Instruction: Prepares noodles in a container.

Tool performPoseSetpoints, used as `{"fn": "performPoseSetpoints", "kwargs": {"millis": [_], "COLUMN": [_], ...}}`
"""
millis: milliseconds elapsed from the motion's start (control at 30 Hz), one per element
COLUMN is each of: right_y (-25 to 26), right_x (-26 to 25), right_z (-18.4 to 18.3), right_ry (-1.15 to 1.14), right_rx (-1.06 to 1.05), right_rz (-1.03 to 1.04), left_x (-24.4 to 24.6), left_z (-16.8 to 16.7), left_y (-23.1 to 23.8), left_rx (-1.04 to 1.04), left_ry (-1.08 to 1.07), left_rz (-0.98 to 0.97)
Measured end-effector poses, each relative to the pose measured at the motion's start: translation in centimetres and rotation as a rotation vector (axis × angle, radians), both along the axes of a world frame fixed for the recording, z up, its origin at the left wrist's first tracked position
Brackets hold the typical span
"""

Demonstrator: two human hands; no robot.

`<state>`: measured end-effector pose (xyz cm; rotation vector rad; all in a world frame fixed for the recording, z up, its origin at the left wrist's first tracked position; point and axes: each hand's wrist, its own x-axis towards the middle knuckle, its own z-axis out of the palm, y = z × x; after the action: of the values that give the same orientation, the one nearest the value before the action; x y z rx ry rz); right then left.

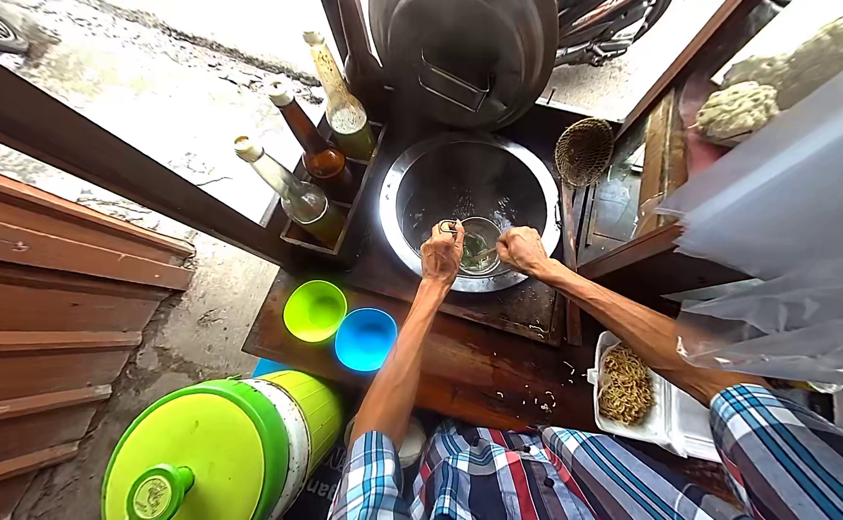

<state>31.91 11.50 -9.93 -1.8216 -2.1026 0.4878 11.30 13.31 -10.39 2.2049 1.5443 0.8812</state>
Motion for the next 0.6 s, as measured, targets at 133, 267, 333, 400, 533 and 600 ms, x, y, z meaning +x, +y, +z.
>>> {"fn": "performPoseSetpoints", "kwargs": {"millis": [133,267,333,400,533,600], "right_y": [-0.2,-0.8,-1.1,-1.0,-0.8,-0.7], "right_x": [0.0,-0.5,-1.1,-1.6,-0.2,0.5], "right_z": [-0.3,0.6,1.8,2.1,-0.9,-1.4], "right_ry": [-0.084,0.02,0.02,0.016,-0.063,-0.086], "right_rx": [0.046,0.079,0.112,0.062,-0.01,0.071], "right_rz": [0.008,0.001,-0.039,-0.053,-0.023,-0.026], "left_x": [-0.4,-0.4,-0.4,-0.4,-0.7,-0.6], "left_z": [-0.3,-0.4,-0.3,-0.4,-1.6,-1.8], "left_y": [-0.2,-0.3,-0.3,0.0,-0.2,-0.2], "left_rx": [-0.01,0.025,0.078,0.106,0.033,0.008], "left_ry": [-0.02,-0.054,-0.07,-0.074,-0.028,-0.029], "left_rz": [0.025,0.038,0.052,0.067,0.041,0.032]}}
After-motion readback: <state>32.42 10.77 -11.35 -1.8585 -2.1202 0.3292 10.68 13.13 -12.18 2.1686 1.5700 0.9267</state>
